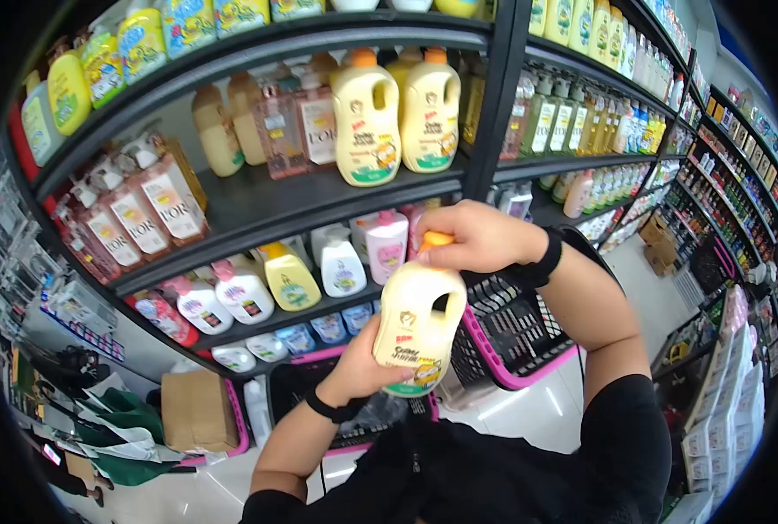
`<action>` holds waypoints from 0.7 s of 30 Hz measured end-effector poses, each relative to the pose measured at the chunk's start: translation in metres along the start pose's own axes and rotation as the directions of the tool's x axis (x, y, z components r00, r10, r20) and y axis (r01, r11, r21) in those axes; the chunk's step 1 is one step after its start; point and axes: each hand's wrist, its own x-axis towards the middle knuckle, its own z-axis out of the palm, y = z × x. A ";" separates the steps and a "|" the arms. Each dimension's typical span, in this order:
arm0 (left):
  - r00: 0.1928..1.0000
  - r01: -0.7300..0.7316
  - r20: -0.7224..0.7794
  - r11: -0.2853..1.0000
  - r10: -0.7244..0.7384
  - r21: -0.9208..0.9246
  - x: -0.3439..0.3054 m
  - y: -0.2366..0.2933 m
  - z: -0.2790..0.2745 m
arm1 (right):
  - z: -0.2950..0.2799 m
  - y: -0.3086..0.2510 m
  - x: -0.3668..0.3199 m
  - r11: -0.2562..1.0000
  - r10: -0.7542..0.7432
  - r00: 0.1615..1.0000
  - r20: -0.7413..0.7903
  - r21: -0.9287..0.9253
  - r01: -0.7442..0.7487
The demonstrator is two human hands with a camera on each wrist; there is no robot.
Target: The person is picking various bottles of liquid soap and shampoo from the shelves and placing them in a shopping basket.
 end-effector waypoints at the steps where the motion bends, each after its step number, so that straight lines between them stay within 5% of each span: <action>1: 1.000 -0.020 -0.024 0.996 0.018 -0.085 -0.006 0.006 -0.003 | 0.004 0.003 0.012 0.998 -0.029 1.000 -0.006 0.052 0.029; 3: 0.998 -0.014 -0.070 0.998 0.010 -0.067 -0.015 0.013 -0.020 | 0.010 0.009 0.031 0.955 0.070 0.997 0.043 0.285 -0.080; 6: 0.980 -0.084 -0.190 0.993 0.067 -0.085 -0.017 0.026 -0.052 | 0.055 0.022 0.049 0.786 0.191 0.957 -0.219 0.618 -0.015; 13: 0.925 -0.158 -0.340 0.985 0.170 0.064 0.026 0.108 -0.107 | 0.133 -0.003 0.090 0.626 0.125 0.946 -0.300 0.764 0.159; 16: 0.901 -0.129 -0.412 0.991 0.134 0.041 0.048 0.124 -0.127 | 0.134 -0.005 0.121 0.638 0.130 0.912 -0.389 0.737 0.223; 21: 0.904 -0.204 -0.326 0.950 0.276 0.237 0.074 0.141 -0.152 | 0.117 0.000 0.162 0.687 0.081 0.871 -0.485 0.660 0.304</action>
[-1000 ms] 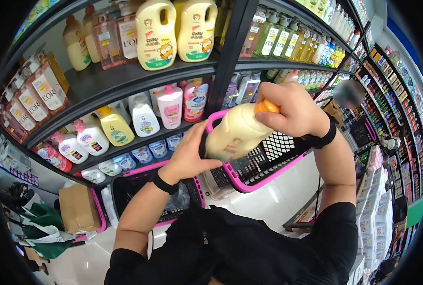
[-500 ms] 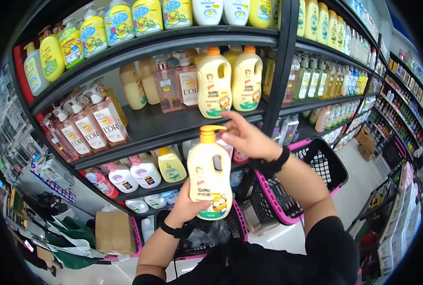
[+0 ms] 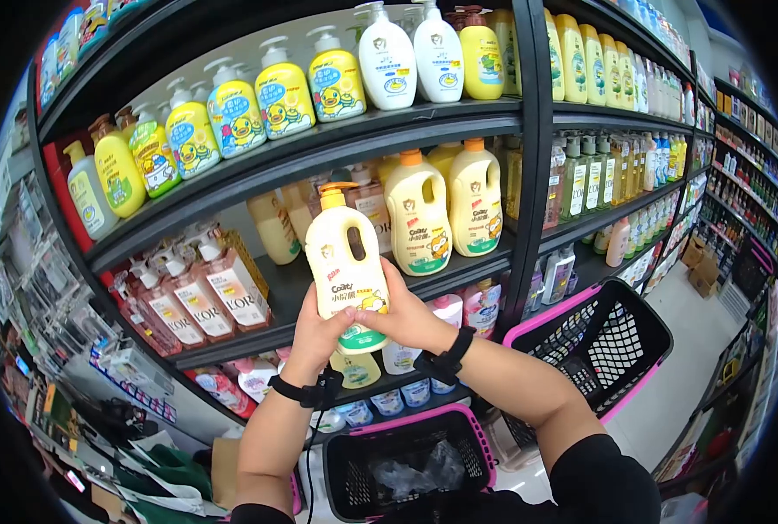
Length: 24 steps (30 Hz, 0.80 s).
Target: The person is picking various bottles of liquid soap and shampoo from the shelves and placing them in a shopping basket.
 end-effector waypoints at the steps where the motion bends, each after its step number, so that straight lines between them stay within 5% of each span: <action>1: 1.000 0.002 0.009 1.000 -0.002 0.018 0.008 0.003 -0.004 | -0.003 0.003 0.007 1.000 -0.007 1.000 0.016 -0.014 0.007; 9: 0.999 -0.044 0.023 0.997 0.043 0.063 0.049 -0.005 -0.029 | -0.008 0.022 0.049 0.991 -0.043 0.999 -0.025 -0.131 0.040; 12: 0.997 -0.071 0.020 0.993 0.069 0.095 0.060 -0.013 -0.033 | -0.012 0.040 0.059 0.999 -0.030 0.999 -0.013 0.012 0.030; 15: 0.997 -0.078 0.003 0.990 0.078 0.117 0.068 -0.020 -0.035 | -0.012 0.050 0.063 0.996 -0.086 0.993 -0.086 -0.033 0.084; 24: 0.986 -0.140 -0.055 0.967 0.155 0.212 0.067 -0.042 -0.030 | -0.010 0.055 0.056 0.917 -0.210 0.963 -0.170 -0.374 0.135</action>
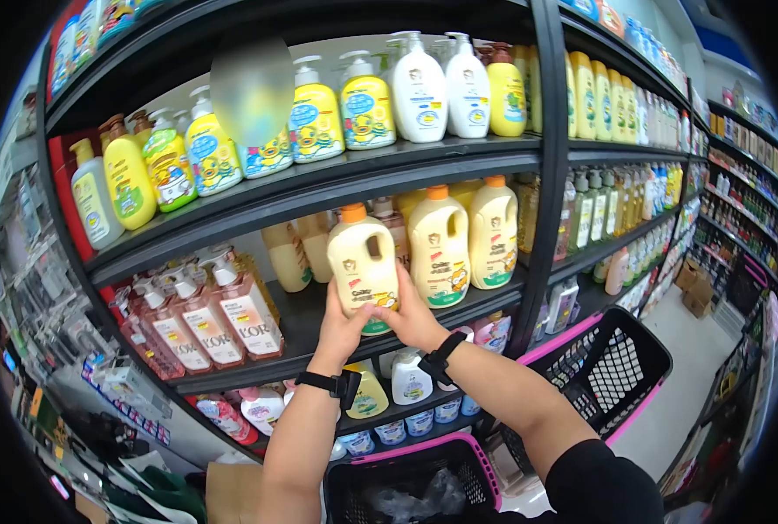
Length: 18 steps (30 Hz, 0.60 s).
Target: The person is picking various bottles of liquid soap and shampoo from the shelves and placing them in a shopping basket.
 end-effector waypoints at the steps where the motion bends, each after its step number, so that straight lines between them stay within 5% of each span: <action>1: 0.999 -0.038 0.016 0.997 0.039 -0.074 0.000 0.002 0.003 | 0.002 0.007 -0.001 0.999 -0.007 1.000 -0.024 -0.050 0.006; 7: 0.999 -0.032 -0.025 0.997 0.030 -0.070 0.008 -0.006 0.007 | 0.004 0.004 -0.008 0.983 -0.012 0.992 -0.125 -0.184 -0.011; 13: 0.999 -0.018 -0.048 0.993 0.024 0.121 0.003 0.004 0.010 | 0.017 0.002 -0.031 0.957 0.030 0.964 -0.264 -0.272 -0.104; 18: 0.999 -0.022 -0.032 0.965 0.031 0.262 0.002 -0.008 -0.001 | 0.007 -0.035 -0.086 0.974 0.002 0.985 -0.175 -0.222 -0.042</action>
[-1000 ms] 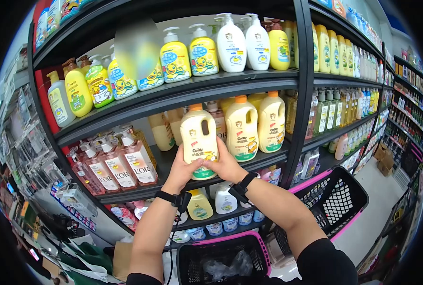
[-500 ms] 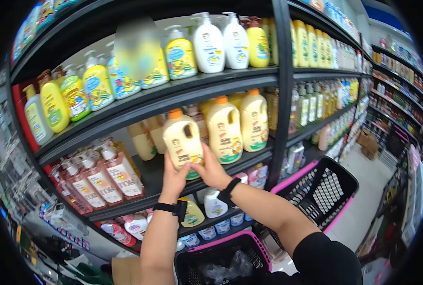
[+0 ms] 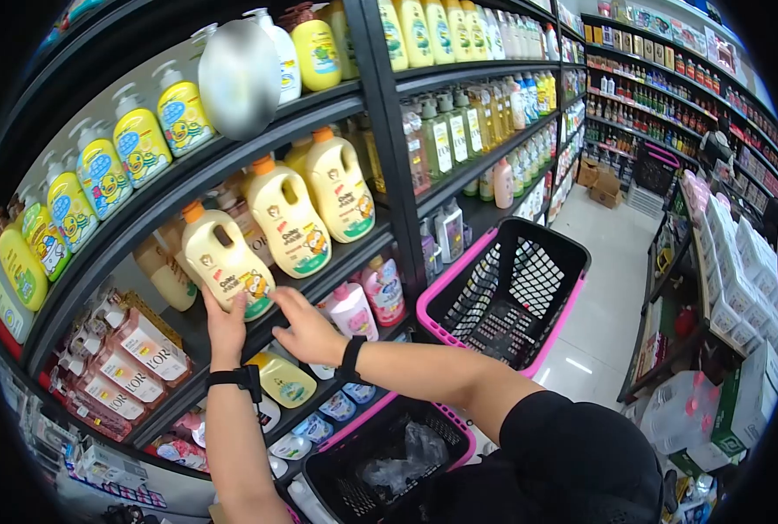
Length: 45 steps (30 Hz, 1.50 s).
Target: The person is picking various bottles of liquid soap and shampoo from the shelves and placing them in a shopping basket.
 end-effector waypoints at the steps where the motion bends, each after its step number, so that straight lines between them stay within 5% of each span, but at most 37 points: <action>1: 1.000 -0.021 -0.012 0.999 0.021 0.025 0.003 -0.007 -0.001 | -0.011 -0.006 -0.012 0.992 0.080 0.988 0.131 0.087 -0.091; 2: 0.999 -0.039 -0.023 0.998 0.040 0.053 0.002 -0.015 0.000 | -0.022 -0.012 -0.026 0.967 0.145 0.953 0.266 0.165 -0.193; 6: 0.994 -0.040 -0.084 0.962 0.066 0.271 -0.002 -0.005 0.005 | -0.083 0.002 -0.081 0.995 -0.022 0.838 0.545 0.096 -0.036; 8: 0.985 -0.027 -0.143 0.914 0.092 0.405 -0.010 0.007 0.014 | -0.130 0.008 -0.117 0.992 0.058 0.837 0.543 0.061 -0.108; 10: 0.935 -0.053 -0.252 0.802 0.249 0.595 -0.027 0.010 0.025 | -0.188 0.008 -0.161 0.993 0.092 0.886 0.454 -0.107 -0.048; 12: 0.882 -0.162 -0.218 0.703 0.418 0.693 -0.071 0.032 0.056 | -0.251 0.003 -0.213 0.958 0.239 0.879 0.412 -0.249 -0.143; 14: 0.892 -0.260 -0.105 0.690 0.440 0.675 -0.127 0.036 0.105 | -0.316 -0.018 -0.275 0.880 0.463 0.835 0.297 -0.271 -0.391; 16: 0.941 -0.290 0.011 0.794 0.337 0.535 -0.195 0.029 0.173 | -0.372 -0.017 -0.361 0.747 0.642 0.750 0.160 -0.352 -0.564; 20: 0.965 -0.214 0.236 0.870 0.117 0.444 -0.304 0.040 0.302 | -0.465 -0.042 -0.529 0.291 0.919 0.381 -0.100 -0.477 -0.829; 24: 0.916 -0.209 0.399 0.886 0.030 0.413 -0.358 0.064 0.380 | -0.532 -0.066 -0.679 0.120 0.947 0.254 -0.199 -0.513 -0.850; 26: 0.857 -0.266 0.515 0.845 -0.012 0.464 -0.372 0.076 0.402 | -0.552 -0.089 -0.702 -0.037 0.960 0.099 -0.263 -0.466 -0.884; 30: 0.819 -0.420 0.572 0.734 0.053 0.533 -0.388 0.084 0.422 | -0.576 -0.092 -0.757 -0.074 0.945 0.035 -0.324 -0.318 -0.945; 35: 0.761 -0.423 0.648 0.731 -0.034 0.535 -0.379 0.088 0.419 | -0.584 -0.053 -0.747 -0.006 0.938 0.060 -0.340 -0.191 -0.982; 36: 0.755 -0.426 0.654 0.725 -0.044 0.541 -0.379 0.084 0.420 | -0.590 -0.035 -0.754 0.061 0.943 0.120 -0.309 -0.193 -0.979; 40: 0.756 -0.421 0.653 0.735 -0.039 0.531 -0.376 0.085 0.420 | -0.612 0.016 -0.688 0.097 0.952 0.132 -0.276 -0.138 -0.986; 45: 0.750 -0.417 0.659 0.737 -0.051 0.532 -0.374 0.080 0.419 | -0.644 0.080 -0.546 0.377 0.836 0.483 -0.261 -0.368 -0.850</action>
